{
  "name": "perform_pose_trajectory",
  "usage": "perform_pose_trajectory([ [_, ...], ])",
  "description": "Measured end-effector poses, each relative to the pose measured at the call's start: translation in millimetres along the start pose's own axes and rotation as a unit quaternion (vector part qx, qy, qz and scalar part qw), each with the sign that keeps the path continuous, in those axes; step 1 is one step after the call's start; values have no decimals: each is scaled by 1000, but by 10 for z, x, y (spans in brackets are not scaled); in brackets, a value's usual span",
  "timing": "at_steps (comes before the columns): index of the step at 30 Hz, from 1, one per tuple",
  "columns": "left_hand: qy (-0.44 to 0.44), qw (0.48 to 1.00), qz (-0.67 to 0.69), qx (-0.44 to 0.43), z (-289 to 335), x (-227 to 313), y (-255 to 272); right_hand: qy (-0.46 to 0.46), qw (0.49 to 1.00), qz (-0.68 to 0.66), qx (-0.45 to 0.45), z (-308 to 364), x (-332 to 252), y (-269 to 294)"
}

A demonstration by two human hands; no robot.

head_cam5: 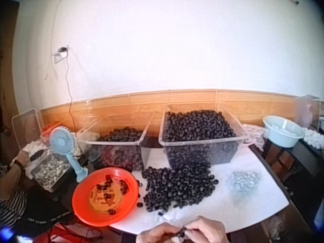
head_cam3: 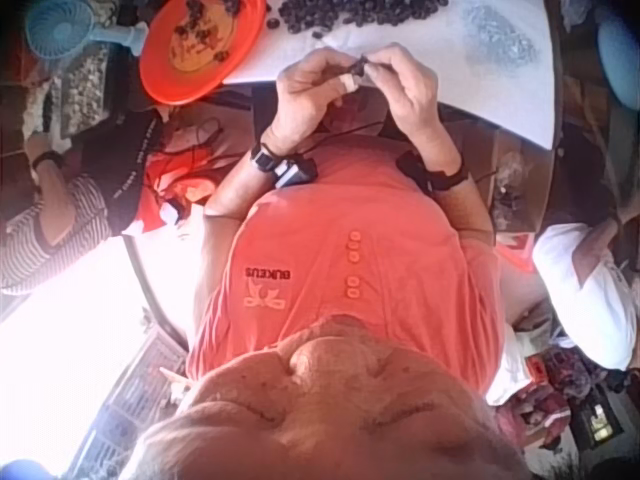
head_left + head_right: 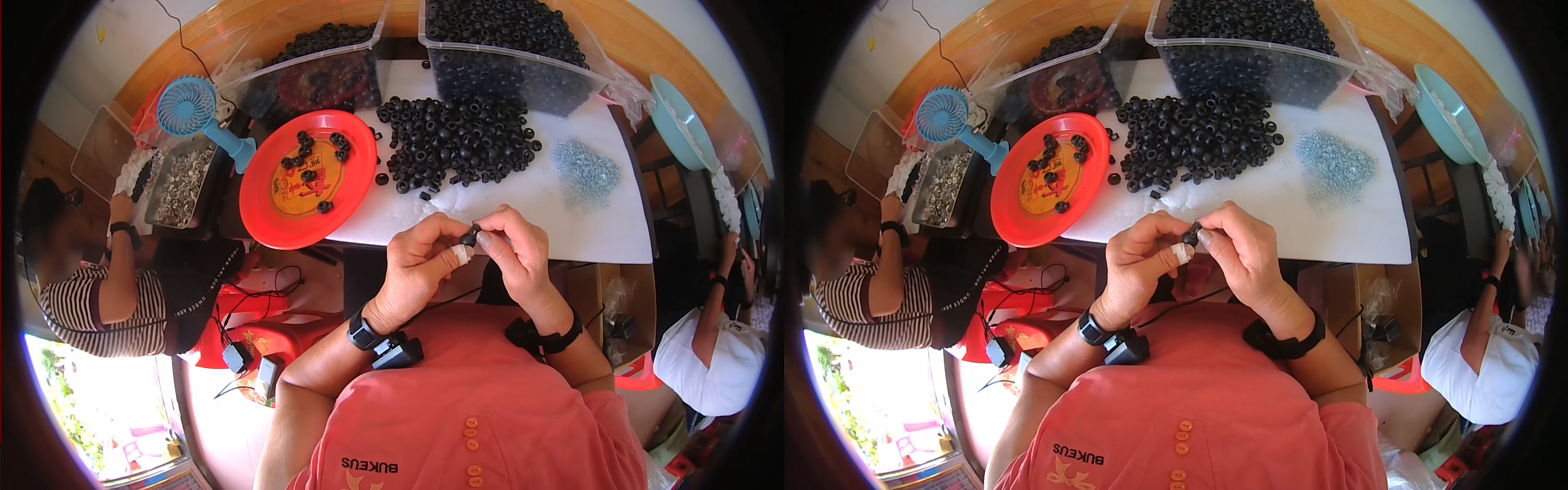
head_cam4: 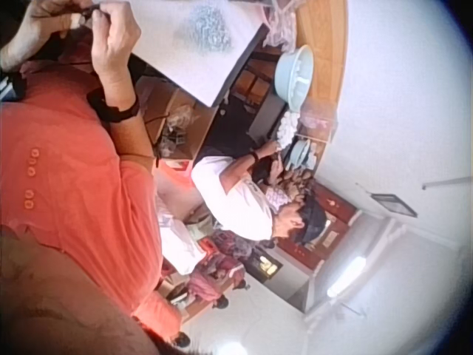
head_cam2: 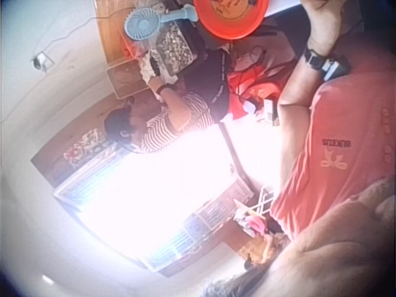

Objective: Fitting white plastic inserts into black eyelets/grommets manually at a workbench.

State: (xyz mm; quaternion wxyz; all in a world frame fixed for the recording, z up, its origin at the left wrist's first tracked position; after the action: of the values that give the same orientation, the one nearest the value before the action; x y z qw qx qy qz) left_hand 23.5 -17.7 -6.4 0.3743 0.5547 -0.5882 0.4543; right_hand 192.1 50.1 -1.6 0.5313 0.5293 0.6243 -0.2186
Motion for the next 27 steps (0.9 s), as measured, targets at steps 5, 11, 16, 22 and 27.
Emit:
perform_pose_trajectory([
  [5,9,1000,5,4,-2,8,0,5,1000,0,2,-6,-1,-2],
  [11,27,1000,2,6,-9,28,1,27,1000,-10,3,-17,5,-8],
  [16,34,999,35,15,-18,50,-22,26,1000,-12,11,-5,46,-9],
  [22,14,999,40,23,-40,70,-46,12,1000,-28,6,-12,-31,-12],
  [27,14,999,26,22,-64,34,-3,25,1000,7,13,-36,-38,-1],
])
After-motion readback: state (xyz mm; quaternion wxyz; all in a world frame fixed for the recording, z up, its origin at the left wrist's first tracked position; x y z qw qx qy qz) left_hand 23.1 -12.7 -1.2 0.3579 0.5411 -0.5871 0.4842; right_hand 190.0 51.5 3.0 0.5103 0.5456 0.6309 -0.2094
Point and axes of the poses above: each hand's wrist, its own z-axis away from the middle knuckle, its own y-axis out of the back of the hand, x = y × z, the point moved 1 cm from there along -z, towards the middle knuckle, and after that the axes turned 11 degrees about -y, right-handed, at the moved point
